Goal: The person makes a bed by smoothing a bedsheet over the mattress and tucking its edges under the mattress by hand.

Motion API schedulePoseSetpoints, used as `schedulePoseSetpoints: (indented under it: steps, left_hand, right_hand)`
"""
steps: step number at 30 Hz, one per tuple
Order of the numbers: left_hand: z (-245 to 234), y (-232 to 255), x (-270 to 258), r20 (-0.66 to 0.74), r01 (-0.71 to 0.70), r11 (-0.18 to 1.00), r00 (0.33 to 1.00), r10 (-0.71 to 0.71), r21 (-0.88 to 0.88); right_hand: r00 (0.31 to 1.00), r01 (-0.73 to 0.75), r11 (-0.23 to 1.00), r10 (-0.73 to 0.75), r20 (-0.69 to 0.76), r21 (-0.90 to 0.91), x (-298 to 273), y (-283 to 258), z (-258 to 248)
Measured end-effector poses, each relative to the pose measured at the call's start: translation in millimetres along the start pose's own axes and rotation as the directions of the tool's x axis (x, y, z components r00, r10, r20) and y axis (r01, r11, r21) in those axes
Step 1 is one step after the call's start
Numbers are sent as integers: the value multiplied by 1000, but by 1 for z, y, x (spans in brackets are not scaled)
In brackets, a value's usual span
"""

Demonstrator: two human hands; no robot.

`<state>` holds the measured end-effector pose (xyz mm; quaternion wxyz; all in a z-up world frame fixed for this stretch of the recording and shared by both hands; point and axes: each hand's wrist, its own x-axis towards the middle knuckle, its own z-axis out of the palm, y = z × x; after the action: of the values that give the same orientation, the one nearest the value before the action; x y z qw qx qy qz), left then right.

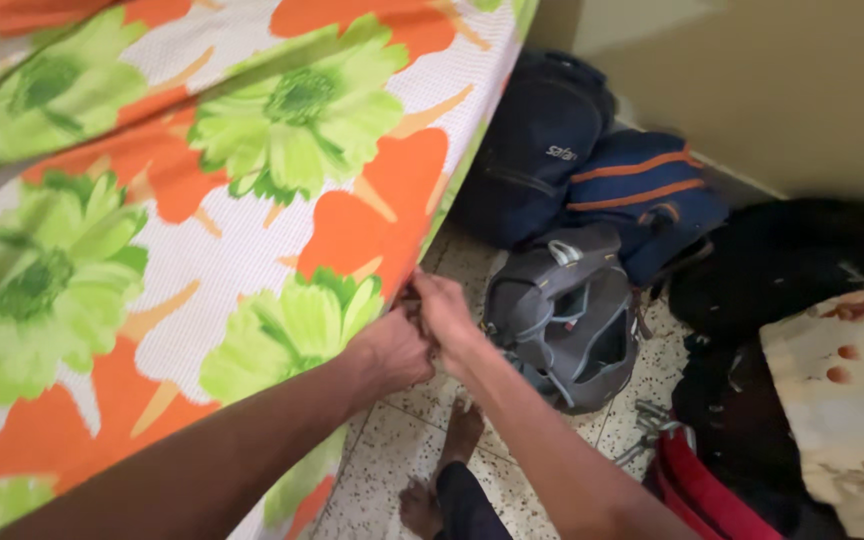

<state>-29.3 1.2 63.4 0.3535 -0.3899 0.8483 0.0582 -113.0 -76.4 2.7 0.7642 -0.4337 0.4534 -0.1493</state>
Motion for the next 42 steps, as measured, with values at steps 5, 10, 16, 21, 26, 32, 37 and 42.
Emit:
schedulePoseSetpoints:
  steps: [5, 10, 16, 21, 26, 32, 37, 42]
  left_hand:
    - [10, 67, -22, -107, 183, 884, 962, -251, -431]
    - [17, 115, -37, 530, -462, -673, 415, -740, -578]
    - [3, 132, -37, 751, -935, -206, 354, -557, 288]
    - [18, 132, -15, 887, -945, 82, 263, -380, 315]
    - [33, 149, -5, 956, -935, 209, 263, -133, 286]
    - [52, 158, 5, 979, -888, 412, 185, -84, 203]
    - [36, 154, -6, 987, -884, 446, 163, 16, 139]
    - [50, 153, -12, 985, -836, 522, 129, -114, 170]
  right_hand:
    - [988, -139, 969, 120, 100, 206, 2, 2, 2]
    - [972, -208, 953, 177, 154, 222, 8, -2, -3]
    - [969, -235, 954, 215, 123, 185, 7, 7, 5]
    - [957, -267, 951, 242, 160, 156, 19, 10, -4]
    - [941, -283, 947, 243, 235, 154, 29, 11, -11]
    - [933, -270, 934, 195, 302, 233, 51, 20, -17]
    - [952, -266, 947, 228, 204, 182, 40, 5, -9]
    - [955, -281, 943, 257, 149, 178, 41, 5, -9]
